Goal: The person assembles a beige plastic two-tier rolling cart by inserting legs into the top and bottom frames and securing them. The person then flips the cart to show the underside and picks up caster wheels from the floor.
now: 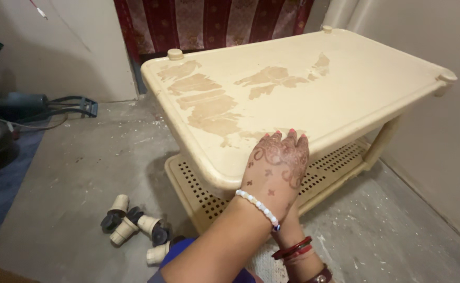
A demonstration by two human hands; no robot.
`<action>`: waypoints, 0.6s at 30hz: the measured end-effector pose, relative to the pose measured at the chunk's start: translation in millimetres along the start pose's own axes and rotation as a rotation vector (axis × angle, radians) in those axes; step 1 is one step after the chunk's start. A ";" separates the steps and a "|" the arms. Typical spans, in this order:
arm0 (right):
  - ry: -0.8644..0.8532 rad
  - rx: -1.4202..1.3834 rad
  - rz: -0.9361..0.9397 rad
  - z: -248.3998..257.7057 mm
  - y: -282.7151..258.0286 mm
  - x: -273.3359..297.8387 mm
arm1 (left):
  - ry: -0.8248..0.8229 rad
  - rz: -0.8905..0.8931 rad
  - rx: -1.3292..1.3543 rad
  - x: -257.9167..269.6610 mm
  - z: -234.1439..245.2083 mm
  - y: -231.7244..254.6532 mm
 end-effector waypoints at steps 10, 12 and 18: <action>-0.249 0.332 0.035 10.2 8.0 -14.1 | -0.501 0.085 0.098 -20.4 1.9 -2.2; -0.562 -0.177 -0.507 6.1 36.7 -7.6 | -0.618 0.132 0.158 -17.7 -2.4 -8.5; -0.503 0.072 -0.117 -10.4 16.1 -22.4 | -0.559 0.153 0.107 -21.5 -5.3 -12.3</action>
Point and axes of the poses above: each hand's wrist, its own x-axis away from the middle knuckle, its own z-axis out of the back of the hand, y = z × x, the point moved 9 cm from there along -x, towards the middle knuckle, and after that the axes turned 7 degrees about y, right-handed, at the moved point
